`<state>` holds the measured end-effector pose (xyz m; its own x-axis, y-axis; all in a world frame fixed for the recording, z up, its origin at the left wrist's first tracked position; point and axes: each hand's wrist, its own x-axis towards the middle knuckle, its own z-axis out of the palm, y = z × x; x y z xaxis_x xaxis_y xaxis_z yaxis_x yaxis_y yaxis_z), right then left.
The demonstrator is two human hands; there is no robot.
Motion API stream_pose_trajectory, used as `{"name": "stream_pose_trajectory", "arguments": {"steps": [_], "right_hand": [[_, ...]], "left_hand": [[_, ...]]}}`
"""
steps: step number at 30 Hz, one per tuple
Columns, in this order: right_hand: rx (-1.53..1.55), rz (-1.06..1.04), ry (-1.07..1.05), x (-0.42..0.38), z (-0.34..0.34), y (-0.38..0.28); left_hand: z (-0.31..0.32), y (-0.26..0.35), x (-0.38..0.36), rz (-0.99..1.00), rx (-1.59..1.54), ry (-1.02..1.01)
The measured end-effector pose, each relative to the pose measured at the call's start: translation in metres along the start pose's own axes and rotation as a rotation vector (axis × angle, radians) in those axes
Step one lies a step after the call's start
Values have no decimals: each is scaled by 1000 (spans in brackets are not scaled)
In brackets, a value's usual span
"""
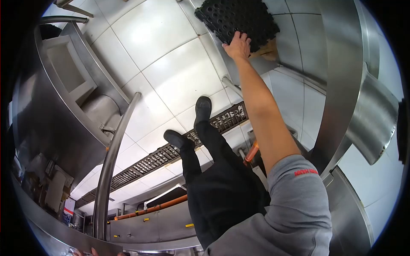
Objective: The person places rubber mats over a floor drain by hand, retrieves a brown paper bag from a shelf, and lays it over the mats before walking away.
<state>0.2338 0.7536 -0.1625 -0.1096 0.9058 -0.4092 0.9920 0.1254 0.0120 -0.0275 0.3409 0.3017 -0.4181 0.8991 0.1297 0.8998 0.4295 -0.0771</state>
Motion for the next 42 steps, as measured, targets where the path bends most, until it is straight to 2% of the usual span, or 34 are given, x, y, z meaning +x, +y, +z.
{"name": "stream_pose_trajectory", "arguments": {"steps": [3, 8, 16, 21, 25, 27, 29, 32, 33, 36, 37, 39, 40, 42], "right_hand": [[11, -33, 69, 1, -2, -1], [-160, -111, 108, 3, 5, 2], [-112, -137, 191, -12, 21, 4], [-82, -156, 227, -71, 37, -2], [38, -218, 119, -152, 45, -5], [48, -288, 66, -197, 41, -3], [151, -252, -131, -239, 37, -4], [228, -336, -283, -286, 28, -1], [198, -395, -333, -294, 27, 0], [396, -612, -735, -293, 25, 4], [393, -779, -798, -290, 29, 0], [348, -889, -1030, -290, 35, -12], [305, -910, -1108, -295, 39, -19], [294, -997, -1126, -315, 48, -32]], "left_hand": [[5, 2, 2, -16, -26, 15], [4, 0, 3, 17, -95, 20], [5, -3, -1, 6, -111, 31], [2, -7, -2, 21, -109, 13], [0, -2, 4, 31, -113, 27], [-4, -3, 2, 97, -29, -79], [-1, -5, -1, 77, -99, -33], [0, -8, -3, 65, -7, -41], [2, -7, -2, 60, -8, -37], [2, -4, 0, 79, -85, 11], [2, -3, 1, 89, -118, 29], [4, -2, 3, 102, -157, 47], [5, -2, 3, 111, -159, 58], [3, -7, 1, 129, -114, 66]]}}
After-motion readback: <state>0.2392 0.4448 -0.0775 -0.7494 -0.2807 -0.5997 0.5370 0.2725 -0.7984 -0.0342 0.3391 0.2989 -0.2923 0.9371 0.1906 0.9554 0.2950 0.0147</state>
